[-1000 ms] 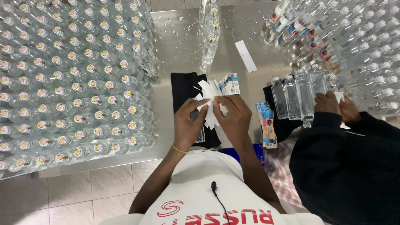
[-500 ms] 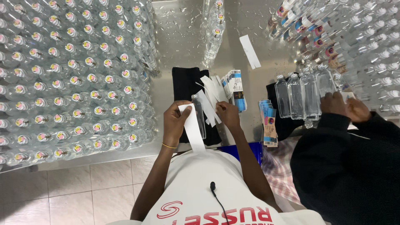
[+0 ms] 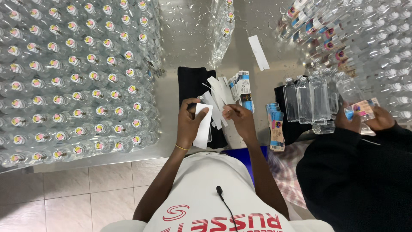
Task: The person applies white labels to clear plastic water bottles. They peel the backing from each label and smooth it onto the bottle, then place the labeled bottle on a nearby stack.
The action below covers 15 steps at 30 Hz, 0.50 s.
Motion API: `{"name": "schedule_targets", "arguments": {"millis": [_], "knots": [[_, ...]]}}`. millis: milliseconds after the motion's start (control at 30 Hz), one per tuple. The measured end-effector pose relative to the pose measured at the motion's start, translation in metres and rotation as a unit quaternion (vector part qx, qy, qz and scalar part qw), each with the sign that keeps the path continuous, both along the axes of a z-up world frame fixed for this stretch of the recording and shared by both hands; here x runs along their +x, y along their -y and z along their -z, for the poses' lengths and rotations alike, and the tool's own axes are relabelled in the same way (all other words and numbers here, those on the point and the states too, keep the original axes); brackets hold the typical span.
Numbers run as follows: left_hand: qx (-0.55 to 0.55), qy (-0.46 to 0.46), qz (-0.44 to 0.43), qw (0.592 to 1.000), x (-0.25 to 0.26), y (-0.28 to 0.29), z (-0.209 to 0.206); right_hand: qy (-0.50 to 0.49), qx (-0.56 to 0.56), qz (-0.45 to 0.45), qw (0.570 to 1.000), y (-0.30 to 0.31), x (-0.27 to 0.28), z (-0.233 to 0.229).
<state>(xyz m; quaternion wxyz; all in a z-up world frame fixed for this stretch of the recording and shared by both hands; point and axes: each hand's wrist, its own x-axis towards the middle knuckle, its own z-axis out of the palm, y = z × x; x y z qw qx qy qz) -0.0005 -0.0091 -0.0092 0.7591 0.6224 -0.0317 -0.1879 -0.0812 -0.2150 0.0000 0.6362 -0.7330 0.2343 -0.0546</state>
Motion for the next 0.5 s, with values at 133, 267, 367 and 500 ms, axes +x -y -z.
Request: {"name": "schedule_targets", "arguments": {"millis": [133,267,367,500], "knots": [[-0.010,0.003,0.009,1.000,-0.003,0.008,-0.023,0.052,0.102,-0.010,0.993,-0.031,-0.004,-0.049],[-0.023,0.024,0.000,0.999,-0.010,0.012,-0.055,0.081,0.105,-0.003,0.991,-0.039,-0.005,-0.052],[-0.026,0.033,-0.025,0.999,-0.015,0.016,-0.044,0.092,0.110,0.004,0.990,-0.042,-0.005,-0.061],[0.128,0.324,-0.093,0.933,-0.023,0.017,-0.076,0.115,0.076,0.012,0.990,-0.046,-0.008,-0.068]]}}
